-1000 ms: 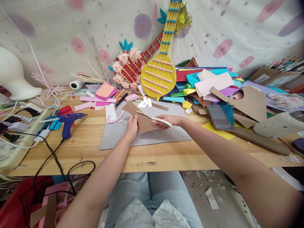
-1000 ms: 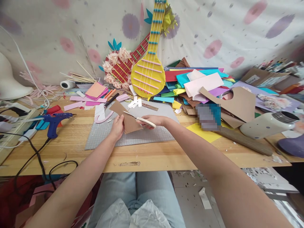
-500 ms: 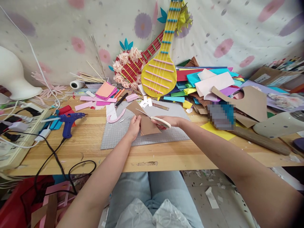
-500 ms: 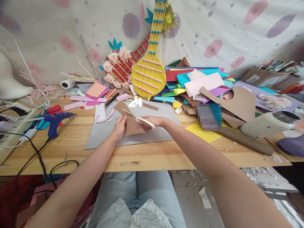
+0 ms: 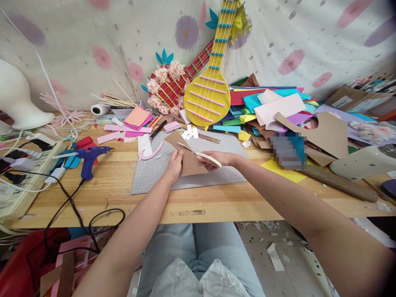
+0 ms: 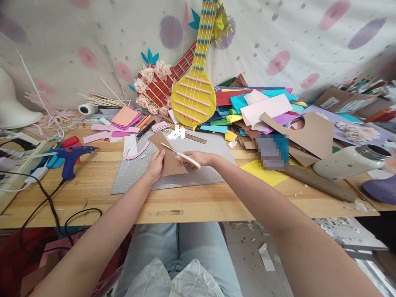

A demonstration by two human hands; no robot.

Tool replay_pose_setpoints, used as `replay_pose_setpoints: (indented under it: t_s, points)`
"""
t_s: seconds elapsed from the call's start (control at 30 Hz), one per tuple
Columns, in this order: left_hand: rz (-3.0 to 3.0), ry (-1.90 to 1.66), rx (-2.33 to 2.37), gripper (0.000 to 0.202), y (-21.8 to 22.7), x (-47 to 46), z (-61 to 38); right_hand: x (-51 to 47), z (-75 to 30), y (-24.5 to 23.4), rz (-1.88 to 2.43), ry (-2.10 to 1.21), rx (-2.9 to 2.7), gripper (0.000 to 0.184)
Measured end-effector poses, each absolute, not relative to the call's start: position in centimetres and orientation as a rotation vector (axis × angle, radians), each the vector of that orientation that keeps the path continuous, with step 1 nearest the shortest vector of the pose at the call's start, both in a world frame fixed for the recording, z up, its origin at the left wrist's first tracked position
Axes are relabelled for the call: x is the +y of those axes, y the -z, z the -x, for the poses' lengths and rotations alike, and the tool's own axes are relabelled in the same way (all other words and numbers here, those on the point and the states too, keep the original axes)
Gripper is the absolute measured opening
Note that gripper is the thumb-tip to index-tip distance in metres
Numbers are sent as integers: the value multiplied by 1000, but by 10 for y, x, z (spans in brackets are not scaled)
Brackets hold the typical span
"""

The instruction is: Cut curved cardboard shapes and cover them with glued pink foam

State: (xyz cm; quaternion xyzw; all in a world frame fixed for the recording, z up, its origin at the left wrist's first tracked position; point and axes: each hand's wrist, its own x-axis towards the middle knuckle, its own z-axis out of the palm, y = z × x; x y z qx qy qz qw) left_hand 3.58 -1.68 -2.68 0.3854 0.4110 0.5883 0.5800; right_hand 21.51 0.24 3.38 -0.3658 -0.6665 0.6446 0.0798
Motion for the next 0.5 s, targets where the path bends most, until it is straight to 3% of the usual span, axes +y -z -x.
replay_pose_setpoints:
  t_s: [0.5]
  points:
    - [-923, -1325, 990, 28, 27, -18, -37, 8, -220, -34, 1131, -1995, -1986, 43]
